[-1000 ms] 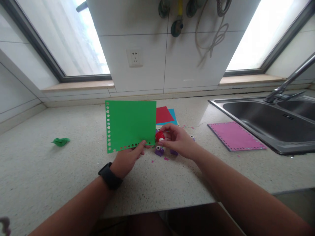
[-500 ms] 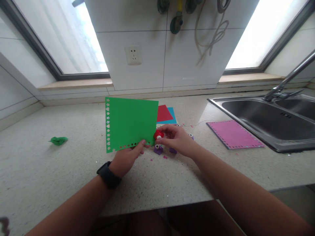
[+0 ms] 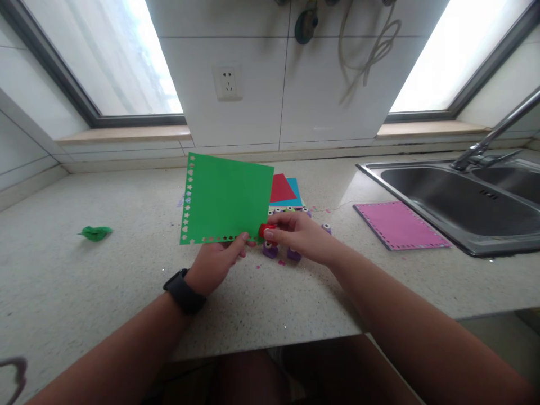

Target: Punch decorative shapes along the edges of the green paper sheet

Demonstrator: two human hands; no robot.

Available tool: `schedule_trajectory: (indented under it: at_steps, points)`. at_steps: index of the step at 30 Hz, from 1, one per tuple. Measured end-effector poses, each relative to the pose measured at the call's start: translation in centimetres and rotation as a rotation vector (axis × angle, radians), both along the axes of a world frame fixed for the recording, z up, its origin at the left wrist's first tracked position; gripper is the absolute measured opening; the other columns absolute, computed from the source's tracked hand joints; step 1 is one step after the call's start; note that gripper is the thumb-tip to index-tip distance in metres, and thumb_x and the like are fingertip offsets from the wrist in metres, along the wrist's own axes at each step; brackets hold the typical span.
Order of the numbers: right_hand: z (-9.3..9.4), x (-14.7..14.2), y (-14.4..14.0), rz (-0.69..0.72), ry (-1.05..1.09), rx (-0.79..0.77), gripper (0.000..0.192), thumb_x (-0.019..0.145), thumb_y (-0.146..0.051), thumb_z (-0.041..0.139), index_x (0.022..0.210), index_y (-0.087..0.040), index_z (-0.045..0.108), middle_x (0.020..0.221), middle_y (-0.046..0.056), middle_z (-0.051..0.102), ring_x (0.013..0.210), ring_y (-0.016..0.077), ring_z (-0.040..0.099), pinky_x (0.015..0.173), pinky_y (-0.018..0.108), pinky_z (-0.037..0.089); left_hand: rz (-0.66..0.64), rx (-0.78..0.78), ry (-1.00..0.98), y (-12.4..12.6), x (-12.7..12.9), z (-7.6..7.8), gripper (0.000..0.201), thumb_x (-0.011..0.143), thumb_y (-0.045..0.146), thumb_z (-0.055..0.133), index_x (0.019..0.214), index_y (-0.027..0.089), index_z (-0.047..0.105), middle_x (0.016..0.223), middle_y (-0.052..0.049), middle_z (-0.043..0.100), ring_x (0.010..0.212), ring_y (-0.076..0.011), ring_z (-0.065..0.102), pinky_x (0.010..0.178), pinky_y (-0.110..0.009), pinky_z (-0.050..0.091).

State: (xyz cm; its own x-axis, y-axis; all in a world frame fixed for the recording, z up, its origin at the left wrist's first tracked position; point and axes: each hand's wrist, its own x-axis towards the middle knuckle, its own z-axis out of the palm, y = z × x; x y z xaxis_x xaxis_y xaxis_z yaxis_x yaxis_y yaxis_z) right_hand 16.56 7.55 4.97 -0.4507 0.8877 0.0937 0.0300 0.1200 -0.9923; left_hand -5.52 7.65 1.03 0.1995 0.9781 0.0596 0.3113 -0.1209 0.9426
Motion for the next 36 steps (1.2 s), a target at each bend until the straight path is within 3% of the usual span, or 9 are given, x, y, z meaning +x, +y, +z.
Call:
schedule_trajectory:
  at_steps: [4,11,21,27,36]
  points:
    - [0.47,-0.23,-0.16,0.002,-0.068,0.006,0.026,0.088,-0.040,0.070,0.087,-0.015,0.072,0.074,0.002,0.066,0.069,0.0127,0.057,0.065,0.028,0.043,-0.009,-0.009,-0.040,0.10,0.00,-0.10,0.043,0.090,0.055,0.060,0.078,0.016,0.072,0.062,-0.001,0.060,0.052,-0.0122,0.047,0.052,-0.028,0.037]
    - [0.73,-0.36,-0.19,-0.009,-0.151,-0.042,0.033,0.089,-0.046,0.068,0.083,-0.014,0.069,0.072,0.003,0.063,0.061,0.0110,0.050,0.051,0.026,0.031,0.008,-0.022,-0.056,0.02,0.12,0.17,0.042,0.087,0.054,0.064,0.075,0.015,0.070,0.061,-0.001,0.060,0.051,-0.0115,0.048,0.051,-0.027,0.038]
    - [0.10,-0.21,0.05,0.016,-0.112,-0.034,0.030,0.088,-0.046,0.069,0.081,-0.016,0.069,0.072,0.002,0.063,0.063,0.0124,0.053,0.053,0.026,0.036,0.012,-0.029,-0.081,-0.10,0.28,0.47,0.042,0.086,0.055,0.064,0.078,0.014,0.071,0.061,-0.001,0.060,0.051,-0.0116,0.048,0.049,-0.027,0.037]
    - [0.15,-0.32,0.08,0.015,-0.129,-0.023,0.031,0.089,-0.045,0.069,0.083,-0.015,0.070,0.072,0.002,0.064,0.062,0.0118,0.053,0.054,0.026,0.035,0.010,0.012,-0.033,-0.08,0.28,0.52,0.042,0.088,0.054,0.062,0.068,0.017,0.063,0.059,-0.002,0.059,0.050,-0.0120,0.048,0.050,-0.028,0.038]
    - [-0.05,-0.32,0.17,0.005,-0.152,-0.022,0.037,0.088,-0.052,0.070,0.080,-0.015,0.068,0.070,0.002,0.062,0.060,0.0113,0.050,0.051,0.026,0.032,0.008,-0.002,-0.059,-0.03,0.22,0.19,0.040,0.087,0.053,0.064,0.071,0.017,0.062,0.060,-0.001,0.060,0.051,-0.0122,0.048,0.050,-0.028,0.037]
